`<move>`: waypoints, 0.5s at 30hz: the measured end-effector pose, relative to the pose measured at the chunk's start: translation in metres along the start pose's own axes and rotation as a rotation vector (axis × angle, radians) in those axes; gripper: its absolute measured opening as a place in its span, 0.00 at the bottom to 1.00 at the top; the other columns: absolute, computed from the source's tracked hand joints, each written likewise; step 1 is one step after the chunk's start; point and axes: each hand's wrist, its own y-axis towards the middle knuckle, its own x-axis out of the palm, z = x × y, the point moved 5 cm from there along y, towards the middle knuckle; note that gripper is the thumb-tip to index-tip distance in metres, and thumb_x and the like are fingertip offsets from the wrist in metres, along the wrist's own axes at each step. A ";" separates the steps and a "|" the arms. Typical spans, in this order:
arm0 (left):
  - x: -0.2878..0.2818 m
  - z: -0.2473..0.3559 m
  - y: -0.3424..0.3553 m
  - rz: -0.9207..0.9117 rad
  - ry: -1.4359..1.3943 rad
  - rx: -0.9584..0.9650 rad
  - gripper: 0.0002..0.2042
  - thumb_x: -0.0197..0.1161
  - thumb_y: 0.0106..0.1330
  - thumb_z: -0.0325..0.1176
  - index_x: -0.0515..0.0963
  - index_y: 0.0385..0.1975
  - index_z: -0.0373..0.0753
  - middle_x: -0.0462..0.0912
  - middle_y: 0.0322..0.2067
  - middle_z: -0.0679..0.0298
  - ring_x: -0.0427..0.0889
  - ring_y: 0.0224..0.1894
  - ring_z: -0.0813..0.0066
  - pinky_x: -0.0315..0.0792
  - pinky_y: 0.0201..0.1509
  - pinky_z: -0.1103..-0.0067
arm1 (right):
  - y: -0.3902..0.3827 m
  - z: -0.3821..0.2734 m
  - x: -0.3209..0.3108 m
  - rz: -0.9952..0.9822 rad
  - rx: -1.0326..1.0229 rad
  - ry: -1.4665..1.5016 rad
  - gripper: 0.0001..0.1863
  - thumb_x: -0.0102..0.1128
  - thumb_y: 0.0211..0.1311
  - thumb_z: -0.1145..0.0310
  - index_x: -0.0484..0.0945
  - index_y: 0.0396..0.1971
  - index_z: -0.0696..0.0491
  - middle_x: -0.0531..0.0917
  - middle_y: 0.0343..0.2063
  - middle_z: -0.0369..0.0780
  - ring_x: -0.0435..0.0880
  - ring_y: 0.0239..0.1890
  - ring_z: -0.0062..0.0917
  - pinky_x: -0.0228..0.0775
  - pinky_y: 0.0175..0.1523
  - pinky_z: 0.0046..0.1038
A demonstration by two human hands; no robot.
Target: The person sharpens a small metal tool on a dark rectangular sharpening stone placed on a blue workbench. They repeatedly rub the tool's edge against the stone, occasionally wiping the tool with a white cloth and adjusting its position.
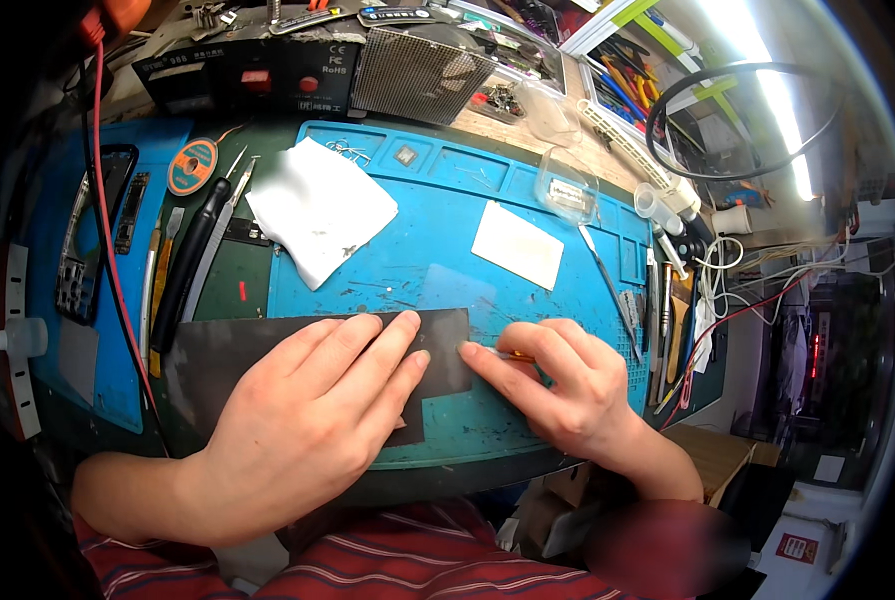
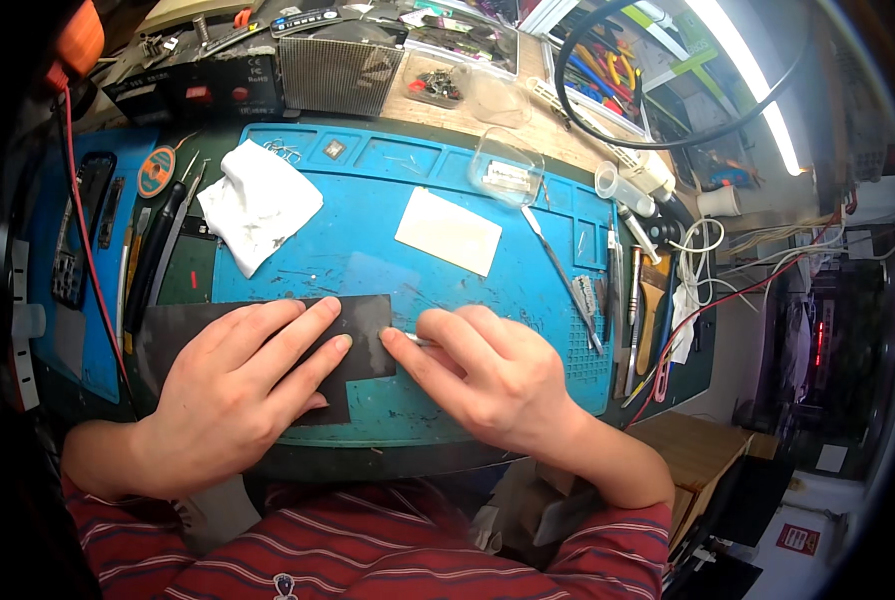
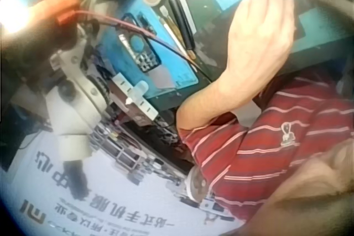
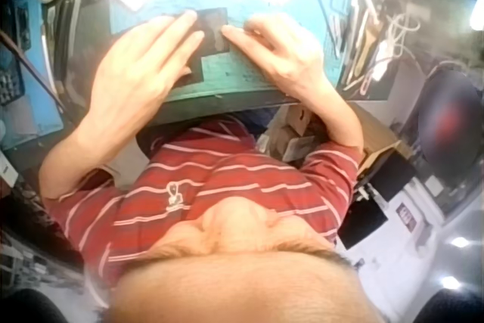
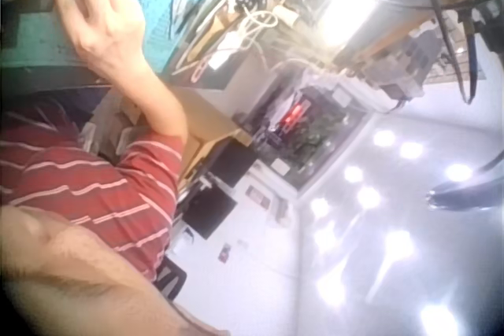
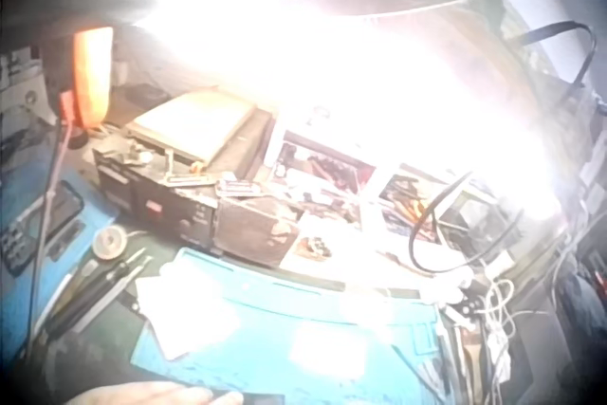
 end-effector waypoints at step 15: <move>0.001 0.000 0.000 -0.010 0.009 0.001 0.29 0.77 0.56 0.36 0.86 0.59 0.32 0.82 0.67 0.53 0.82 0.63 0.56 0.80 0.65 0.63 | 0.000 -0.006 -0.004 -0.031 0.039 -0.003 0.26 0.72 0.46 0.77 0.93 0.50 0.48 0.82 0.38 0.33 0.83 0.33 0.22 0.76 0.32 0.25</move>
